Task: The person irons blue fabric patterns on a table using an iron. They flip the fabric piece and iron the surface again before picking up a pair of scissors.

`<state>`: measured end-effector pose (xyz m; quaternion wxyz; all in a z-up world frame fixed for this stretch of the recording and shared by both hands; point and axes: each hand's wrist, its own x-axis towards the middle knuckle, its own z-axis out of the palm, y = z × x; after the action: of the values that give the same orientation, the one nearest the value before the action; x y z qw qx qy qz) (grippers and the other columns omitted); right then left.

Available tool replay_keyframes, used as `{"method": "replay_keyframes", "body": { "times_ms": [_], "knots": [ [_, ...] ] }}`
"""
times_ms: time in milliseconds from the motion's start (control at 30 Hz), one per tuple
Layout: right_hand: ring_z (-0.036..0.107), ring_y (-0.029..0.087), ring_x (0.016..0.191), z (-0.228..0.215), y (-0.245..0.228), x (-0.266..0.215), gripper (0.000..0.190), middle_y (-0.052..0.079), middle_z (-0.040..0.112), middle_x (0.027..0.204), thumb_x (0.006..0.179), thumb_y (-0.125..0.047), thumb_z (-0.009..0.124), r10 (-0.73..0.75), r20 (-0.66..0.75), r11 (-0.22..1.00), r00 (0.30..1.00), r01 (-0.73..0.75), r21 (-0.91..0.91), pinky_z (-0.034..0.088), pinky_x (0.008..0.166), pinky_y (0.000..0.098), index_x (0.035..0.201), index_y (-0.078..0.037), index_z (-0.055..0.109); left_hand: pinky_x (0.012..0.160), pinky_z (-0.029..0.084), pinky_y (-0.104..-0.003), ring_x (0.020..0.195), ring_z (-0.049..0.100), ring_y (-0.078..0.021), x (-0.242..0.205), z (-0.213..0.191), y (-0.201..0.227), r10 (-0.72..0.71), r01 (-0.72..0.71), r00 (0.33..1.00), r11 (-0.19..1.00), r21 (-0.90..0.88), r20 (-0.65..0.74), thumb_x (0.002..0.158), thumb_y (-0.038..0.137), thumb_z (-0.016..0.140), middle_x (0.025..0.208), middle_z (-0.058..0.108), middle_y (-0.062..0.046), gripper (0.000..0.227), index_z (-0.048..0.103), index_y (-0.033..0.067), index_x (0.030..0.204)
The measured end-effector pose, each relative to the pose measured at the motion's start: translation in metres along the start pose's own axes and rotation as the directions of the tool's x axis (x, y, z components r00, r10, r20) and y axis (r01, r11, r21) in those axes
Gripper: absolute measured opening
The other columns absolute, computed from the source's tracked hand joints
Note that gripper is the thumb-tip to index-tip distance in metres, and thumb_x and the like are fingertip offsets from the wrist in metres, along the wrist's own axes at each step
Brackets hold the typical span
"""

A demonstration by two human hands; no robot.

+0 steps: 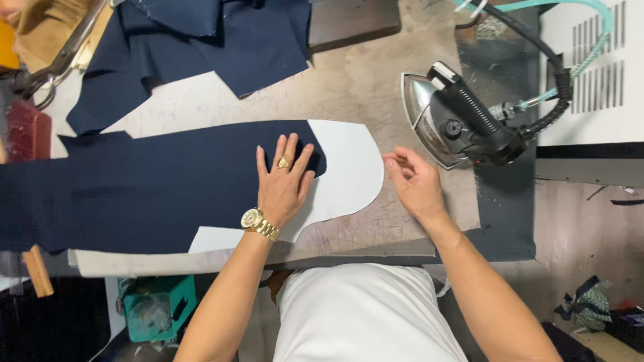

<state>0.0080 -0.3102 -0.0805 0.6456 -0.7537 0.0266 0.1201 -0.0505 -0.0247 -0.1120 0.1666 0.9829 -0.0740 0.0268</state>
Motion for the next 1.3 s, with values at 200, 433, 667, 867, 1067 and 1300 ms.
{"method": "replay_keyframes", "body": {
  "times_ms": [200, 433, 667, 867, 1067, 1300],
  "knots": [
    [0.067, 0.037, 0.120, 0.018, 0.011, -0.023, 0.026, 0.019, 0.072, 0.128, 0.090, -0.010, 0.083, -0.639, 0.205, 0.565, 0.742, 0.633, -0.529, 0.054, 0.105, 0.0467, 0.110, 0.002, 0.073, 0.121, 0.021, -0.063, 0.149, 0.039, -0.0316, -0.082, -0.029, -0.037, -0.056, 0.057, 0.988, 0.998, 0.003, -0.146, 0.100, 0.027, 0.063, 0.160, 0.046, -0.012, 0.047, 0.057, 0.0231, 0.147],
    [0.057, 0.041, 0.134, 0.024, 0.037, -0.030, 0.032, 0.024, 0.064, 0.143, 0.092, -0.019, 0.082, -0.641, 0.330, 0.416, 0.693, 0.675, -0.610, 0.040, 0.117, 0.0545, 0.110, 0.004, 0.070, 0.119, 0.012, -0.070, 0.154, 0.029, -0.0356, -0.115, -0.026, -0.044, -0.018, 0.016, 1.000, 0.997, 0.082, 0.021, 0.104, 0.056, 0.042, 0.165, 0.035, -0.014, 0.050, 0.050, 0.0392, 0.150],
    [0.056, 0.041, 0.136, 0.024, 0.039, -0.031, 0.031, 0.024, 0.064, 0.144, 0.095, -0.021, 0.079, -0.629, 0.344, 0.389, 0.697, 0.665, -0.637, 0.040, 0.118, 0.0551, 0.111, 0.005, 0.071, 0.118, 0.026, -0.054, 0.138, 0.053, -0.0289, -0.129, -0.053, -0.077, -0.225, 0.256, 0.904, 0.966, 0.039, -0.363, 0.099, 0.024, 0.065, 0.146, 0.059, -0.014, 0.035, 0.067, 0.0184, 0.134],
    [0.054, 0.038, 0.140, 0.022, 0.043, -0.033, 0.031, 0.021, 0.063, 0.148, 0.095, -0.023, 0.078, -0.583, 0.356, 0.382, 0.731, 0.633, -0.674, 0.038, 0.122, 0.0535, 0.110, 0.002, 0.071, 0.113, 0.021, -0.053, 0.138, 0.047, -0.0275, -0.236, -0.020, -0.111, -0.761, 0.878, 0.371, 0.473, -0.065, -0.532, 0.084, 0.052, 0.083, 0.146, 0.048, -0.007, 0.054, 0.061, 0.0249, 0.126],
    [0.053, 0.038, 0.141, 0.022, 0.042, -0.035, 0.030, 0.021, 0.062, 0.148, 0.098, -0.025, 0.076, -0.558, 0.363, 0.385, 0.746, 0.620, -0.683, 0.037, 0.122, 0.0542, 0.109, 0.003, 0.071, 0.109, 0.026, -0.049, 0.124, 0.056, -0.0226, -0.227, -0.017, -0.127, -0.618, 0.804, 0.498, 0.591, 0.059, -0.608, 0.100, 0.041, 0.073, 0.121, 0.061, 0.000, 0.025, 0.062, 0.0229, 0.087],
    [0.055, 0.039, 0.139, 0.023, 0.040, -0.034, 0.029, 0.021, 0.062, 0.147, 0.095, -0.023, 0.078, -0.604, 0.359, 0.356, 0.711, 0.644, -0.677, 0.038, 0.120, 0.0538, 0.109, 0.002, 0.070, 0.104, 0.027, -0.055, 0.126, 0.054, -0.0374, -0.207, -0.067, -0.155, -0.582, 0.870, 0.322, 0.494, -0.009, -0.746, 0.098, 0.019, 0.075, 0.133, 0.056, -0.015, 0.019, 0.064, 0.0140, 0.113]
  ]
}}
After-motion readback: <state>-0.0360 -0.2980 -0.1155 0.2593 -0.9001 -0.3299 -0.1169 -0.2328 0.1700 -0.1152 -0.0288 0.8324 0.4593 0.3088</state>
